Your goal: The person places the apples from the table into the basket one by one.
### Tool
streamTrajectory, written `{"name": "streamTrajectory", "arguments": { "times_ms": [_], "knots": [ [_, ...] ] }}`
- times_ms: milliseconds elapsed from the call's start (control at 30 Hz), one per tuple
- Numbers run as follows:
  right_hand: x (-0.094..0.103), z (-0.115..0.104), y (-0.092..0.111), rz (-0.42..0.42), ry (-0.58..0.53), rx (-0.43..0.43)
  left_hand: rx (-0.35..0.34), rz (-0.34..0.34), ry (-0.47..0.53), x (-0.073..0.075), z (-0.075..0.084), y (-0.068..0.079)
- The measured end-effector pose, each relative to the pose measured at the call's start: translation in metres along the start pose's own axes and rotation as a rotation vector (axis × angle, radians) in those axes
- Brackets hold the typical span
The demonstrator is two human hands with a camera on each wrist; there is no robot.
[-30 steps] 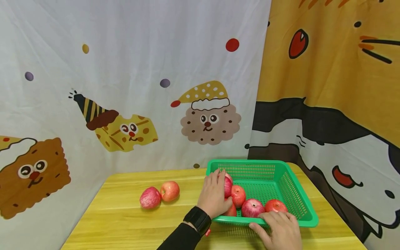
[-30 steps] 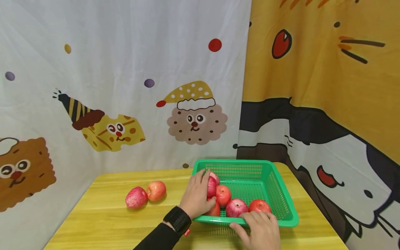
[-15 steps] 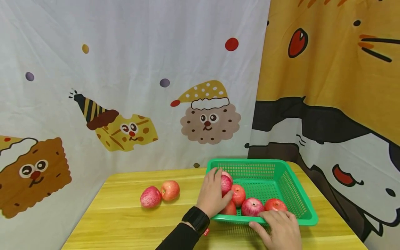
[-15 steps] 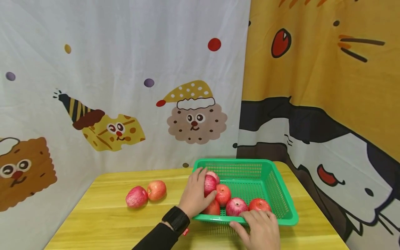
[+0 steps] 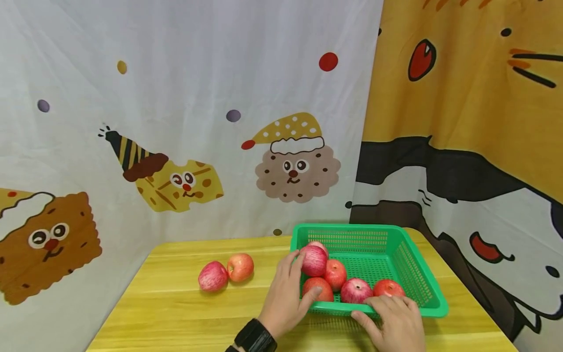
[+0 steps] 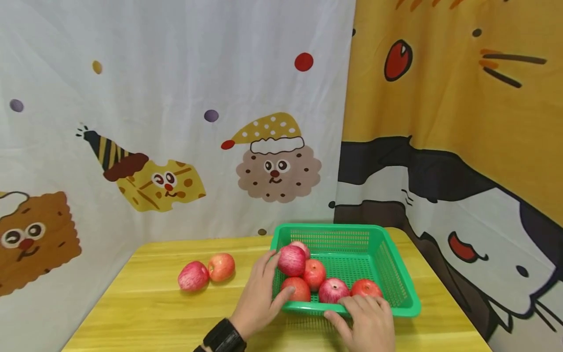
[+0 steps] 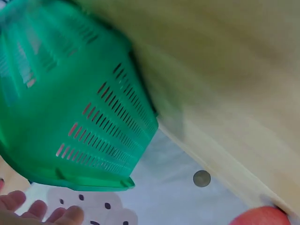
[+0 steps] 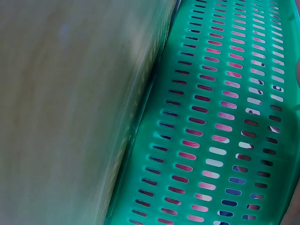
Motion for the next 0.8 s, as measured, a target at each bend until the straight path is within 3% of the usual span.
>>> {"name": "streamTrajectory", "arguments": {
  "times_ms": [200, 300, 400, 567, 800],
  "knots": [
    [0.005, 0.001, -0.002, 0.036, -0.024, 0.007, -0.253, 0.072, -0.208, 0.012, 0.02, 0.032],
    [0.004, 0.001, -0.002, 0.021, -0.022, -0.001, -0.303, 0.038, -0.277, 0.01, 0.018, 0.041],
    [0.001, 0.001, -0.002, -0.008, -0.009, -0.014, -0.265, -0.045, -0.304, 0.005, 0.004, 0.044],
    [-0.001, 0.001, 0.0, -0.029, 0.004, -0.025, -0.107, -0.224, -0.282, -0.005, -0.028, 0.044],
    [0.002, -0.002, 0.0, 0.01, -0.015, 0.003, -0.001, -0.28, -0.194, -0.007, -0.048, 0.042]
  ]
}}
Point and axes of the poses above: each hand's wrist, its own y-axis away from the middle knuckle, its own x-axis out of the back of the hand, z = x × y, the point moved 10 cm from there along -y, towards the middle knuckle, and after that the axes turned 3 degrees about z, right-handed, at the moved point
